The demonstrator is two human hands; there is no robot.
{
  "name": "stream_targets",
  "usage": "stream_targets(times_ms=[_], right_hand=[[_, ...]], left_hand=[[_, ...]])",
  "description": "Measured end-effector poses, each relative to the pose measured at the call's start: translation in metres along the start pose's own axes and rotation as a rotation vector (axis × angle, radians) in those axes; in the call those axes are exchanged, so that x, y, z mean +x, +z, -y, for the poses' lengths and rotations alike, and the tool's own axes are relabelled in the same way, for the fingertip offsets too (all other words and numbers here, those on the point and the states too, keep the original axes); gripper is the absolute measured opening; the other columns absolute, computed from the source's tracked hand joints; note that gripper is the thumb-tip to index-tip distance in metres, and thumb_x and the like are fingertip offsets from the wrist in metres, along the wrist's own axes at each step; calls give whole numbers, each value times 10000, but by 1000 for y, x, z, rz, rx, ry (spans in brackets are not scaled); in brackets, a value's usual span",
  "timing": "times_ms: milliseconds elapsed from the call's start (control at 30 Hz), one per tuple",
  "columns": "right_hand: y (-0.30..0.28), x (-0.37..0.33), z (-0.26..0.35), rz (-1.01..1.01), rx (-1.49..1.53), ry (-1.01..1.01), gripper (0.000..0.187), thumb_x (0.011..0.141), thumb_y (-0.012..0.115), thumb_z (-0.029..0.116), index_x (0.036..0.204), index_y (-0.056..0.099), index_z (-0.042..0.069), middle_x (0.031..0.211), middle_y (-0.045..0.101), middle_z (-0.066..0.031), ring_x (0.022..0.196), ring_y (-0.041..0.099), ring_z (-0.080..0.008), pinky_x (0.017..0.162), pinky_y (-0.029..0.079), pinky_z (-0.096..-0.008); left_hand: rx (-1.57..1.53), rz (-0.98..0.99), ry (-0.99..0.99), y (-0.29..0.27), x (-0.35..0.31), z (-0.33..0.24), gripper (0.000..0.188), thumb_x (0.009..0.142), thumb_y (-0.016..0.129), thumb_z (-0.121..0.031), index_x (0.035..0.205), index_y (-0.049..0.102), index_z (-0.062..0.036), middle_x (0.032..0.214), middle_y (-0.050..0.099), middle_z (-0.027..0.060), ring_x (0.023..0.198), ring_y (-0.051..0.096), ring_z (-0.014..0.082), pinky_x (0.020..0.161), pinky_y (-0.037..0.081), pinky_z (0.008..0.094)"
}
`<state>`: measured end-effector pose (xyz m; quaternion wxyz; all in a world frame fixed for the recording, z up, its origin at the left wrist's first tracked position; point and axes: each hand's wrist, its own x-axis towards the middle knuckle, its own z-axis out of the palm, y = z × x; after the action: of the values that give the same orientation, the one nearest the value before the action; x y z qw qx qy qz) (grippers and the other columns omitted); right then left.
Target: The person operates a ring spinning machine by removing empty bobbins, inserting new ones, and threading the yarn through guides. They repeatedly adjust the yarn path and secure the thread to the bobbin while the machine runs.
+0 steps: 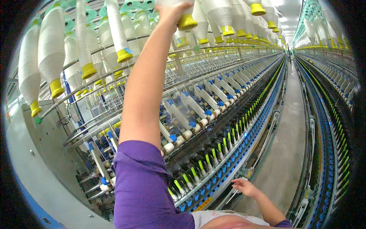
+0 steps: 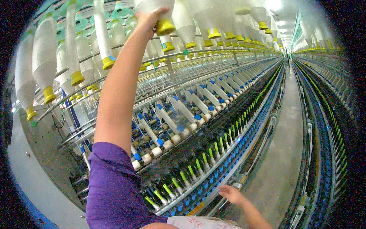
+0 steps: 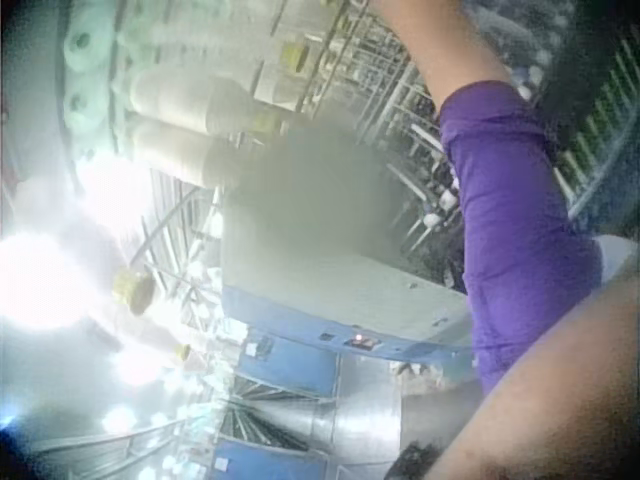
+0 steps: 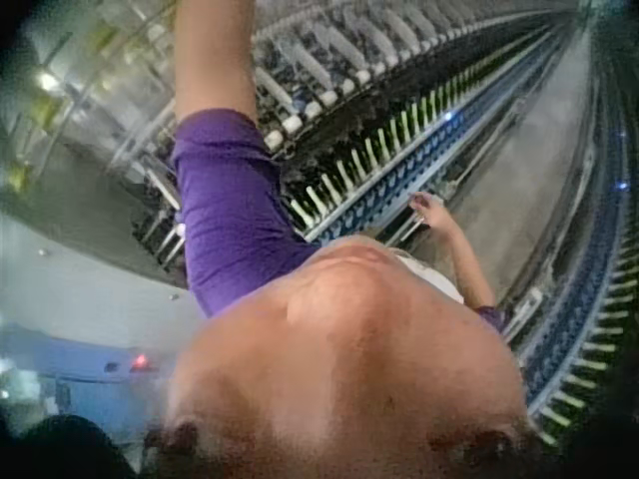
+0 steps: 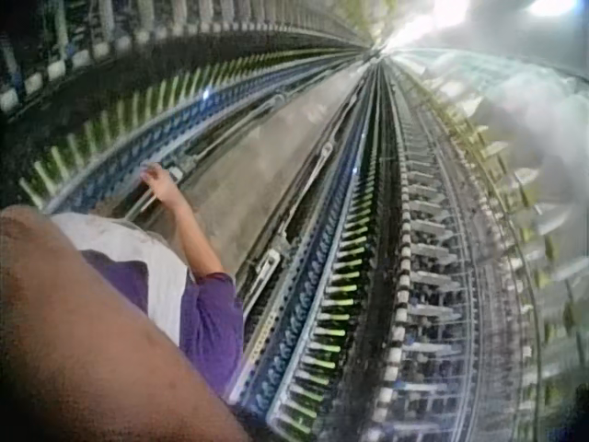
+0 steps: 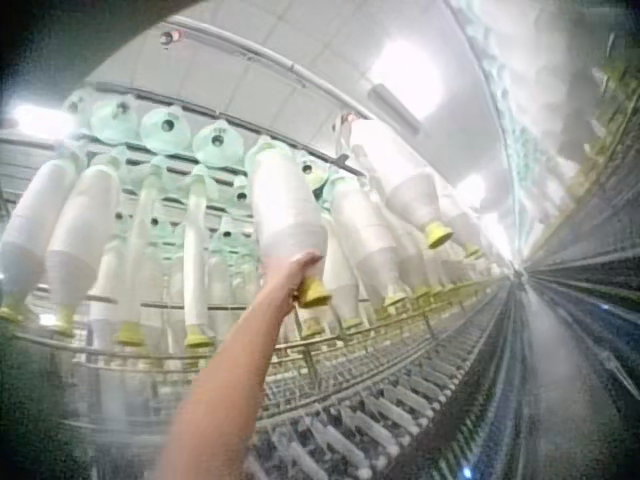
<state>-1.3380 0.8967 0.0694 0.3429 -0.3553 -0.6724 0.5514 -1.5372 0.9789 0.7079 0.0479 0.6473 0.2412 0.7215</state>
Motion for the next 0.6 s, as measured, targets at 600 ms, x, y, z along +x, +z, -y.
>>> stream_targets(times_ms=[600], right_hand=[[-109, 244, 54, 660, -71, -131, 410, 901, 557, 261, 1253, 480, 65, 1088, 598, -86, 1008, 549, -152, 882, 435, -292]], left_hand=[[106, -223, 101, -67, -22, 141, 861, 600, 791, -191, 1255, 256, -25, 1129, 457, 153, 1008, 507, 267, 824, 465, 378]])
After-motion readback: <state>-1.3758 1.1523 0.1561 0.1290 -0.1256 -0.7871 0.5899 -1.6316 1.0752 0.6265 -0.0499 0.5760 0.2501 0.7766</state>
